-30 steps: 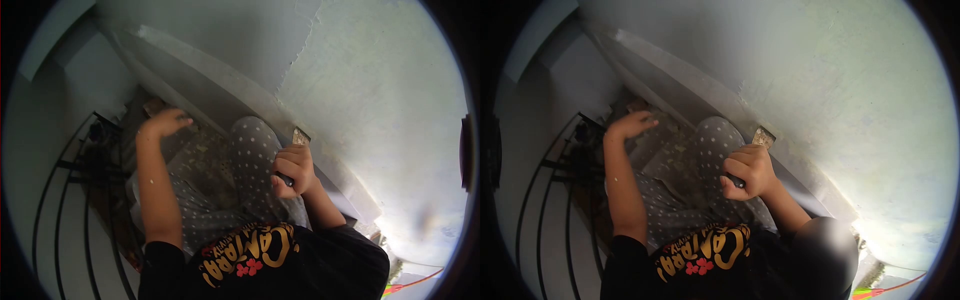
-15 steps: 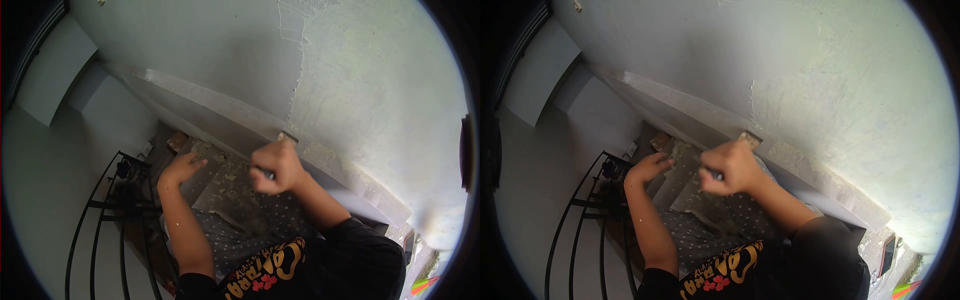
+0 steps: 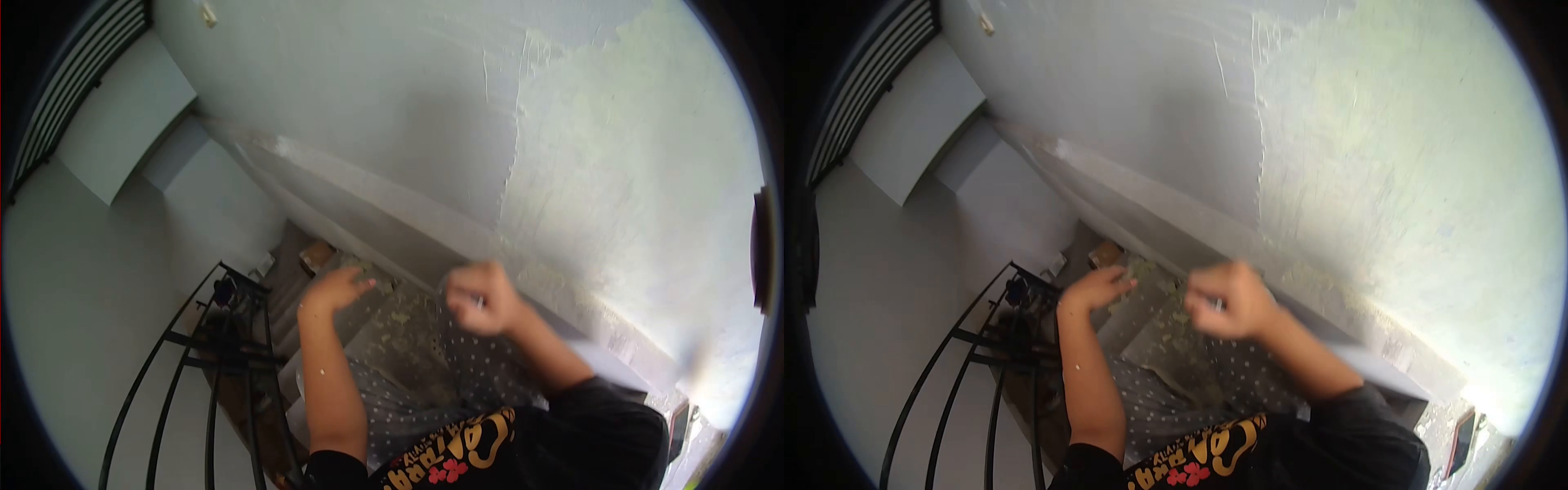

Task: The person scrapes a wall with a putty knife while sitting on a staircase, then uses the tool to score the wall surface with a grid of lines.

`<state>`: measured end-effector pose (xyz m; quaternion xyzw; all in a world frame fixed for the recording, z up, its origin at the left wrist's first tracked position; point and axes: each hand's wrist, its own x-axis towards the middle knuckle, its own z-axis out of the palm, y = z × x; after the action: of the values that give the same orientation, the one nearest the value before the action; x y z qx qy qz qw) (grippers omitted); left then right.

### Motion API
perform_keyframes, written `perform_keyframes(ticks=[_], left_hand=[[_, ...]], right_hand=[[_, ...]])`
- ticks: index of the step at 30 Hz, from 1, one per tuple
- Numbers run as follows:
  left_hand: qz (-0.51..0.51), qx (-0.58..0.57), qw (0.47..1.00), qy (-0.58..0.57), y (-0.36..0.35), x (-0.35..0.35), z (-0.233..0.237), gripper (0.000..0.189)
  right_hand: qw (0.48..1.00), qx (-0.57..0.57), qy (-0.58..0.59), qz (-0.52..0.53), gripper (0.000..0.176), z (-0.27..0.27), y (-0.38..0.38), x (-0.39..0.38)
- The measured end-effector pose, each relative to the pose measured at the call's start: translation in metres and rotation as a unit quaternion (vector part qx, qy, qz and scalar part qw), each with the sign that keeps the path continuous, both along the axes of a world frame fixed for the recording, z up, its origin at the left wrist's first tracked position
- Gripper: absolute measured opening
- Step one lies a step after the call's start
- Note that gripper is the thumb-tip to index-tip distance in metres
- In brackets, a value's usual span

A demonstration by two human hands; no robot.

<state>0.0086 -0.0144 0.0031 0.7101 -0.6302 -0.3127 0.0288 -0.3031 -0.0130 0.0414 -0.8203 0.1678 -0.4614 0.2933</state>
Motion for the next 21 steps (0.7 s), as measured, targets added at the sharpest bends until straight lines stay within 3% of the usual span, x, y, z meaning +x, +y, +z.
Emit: perform_keyframes(ticks=[1, 3, 4, 5, 6, 10, 13, 15, 18, 21], left_hand=[[-0.016, -0.005, 1.0, -0.015, 0.001, -0.006, -0.001, 0.069], [-0.026, -0.005, 0.999, -0.021, 0.007, -0.029, -0.001, 0.061], [-0.021, -0.022, 0.999, -0.016, 0.009, -0.043, -0.004, 0.061], [-0.085, -0.065, 0.994, 0.005, 0.014, -0.057, -0.008, 0.055], [-0.15, -0.104, 0.983, 0.026, 0.015, -0.068, -0.009, 0.049], [-0.177, -0.143, 0.963, 0.146, 0.024, -0.099, -0.009, 0.042], [-0.178, -0.131, 0.963, 0.155, 0.017, -0.102, -0.001, 0.037], [-0.148, -0.022, 0.97, 0.191, 0.018, -0.107, 0.009, 0.039], [-0.109, 0.017, 0.972, 0.207, 0.028, -0.121, 0.01, 0.045], [-0.06, -0.024, 0.967, 0.247, 0.027, -0.131, -0.017, 0.049]], right_hand=[[0.999, -0.037, 0.003, 0.002, 0.02, -0.011, 0.011, 0.005], [0.985, -0.134, -0.028, -0.108, 0.023, -0.038, 0.03, 0.017], [0.982, -0.159, 0.037, -0.099, 0.024, -0.047, 0.038, 0.02], [0.974, -0.18, 0.102, -0.093, 0.026, -0.052, 0.041, 0.023], [0.972, -0.19, 0.107, -0.091, 0.026, -0.055, 0.038, 0.027], [0.967, -0.202, 0.139, -0.076, 0.028, -0.062, 0.037, 0.033], [0.959, -0.177, 0.211, -0.063, 0.031, -0.069, 0.037, 0.032], [0.945, -0.171, 0.277, -0.045, 0.037, -0.071, 0.036, 0.035], [0.931, -0.172, 0.323, 0.002, 0.042, -0.065, 0.039, 0.034], [0.942, -0.176, 0.284, 0.01, 0.043, -0.074, 0.038, 0.033]])
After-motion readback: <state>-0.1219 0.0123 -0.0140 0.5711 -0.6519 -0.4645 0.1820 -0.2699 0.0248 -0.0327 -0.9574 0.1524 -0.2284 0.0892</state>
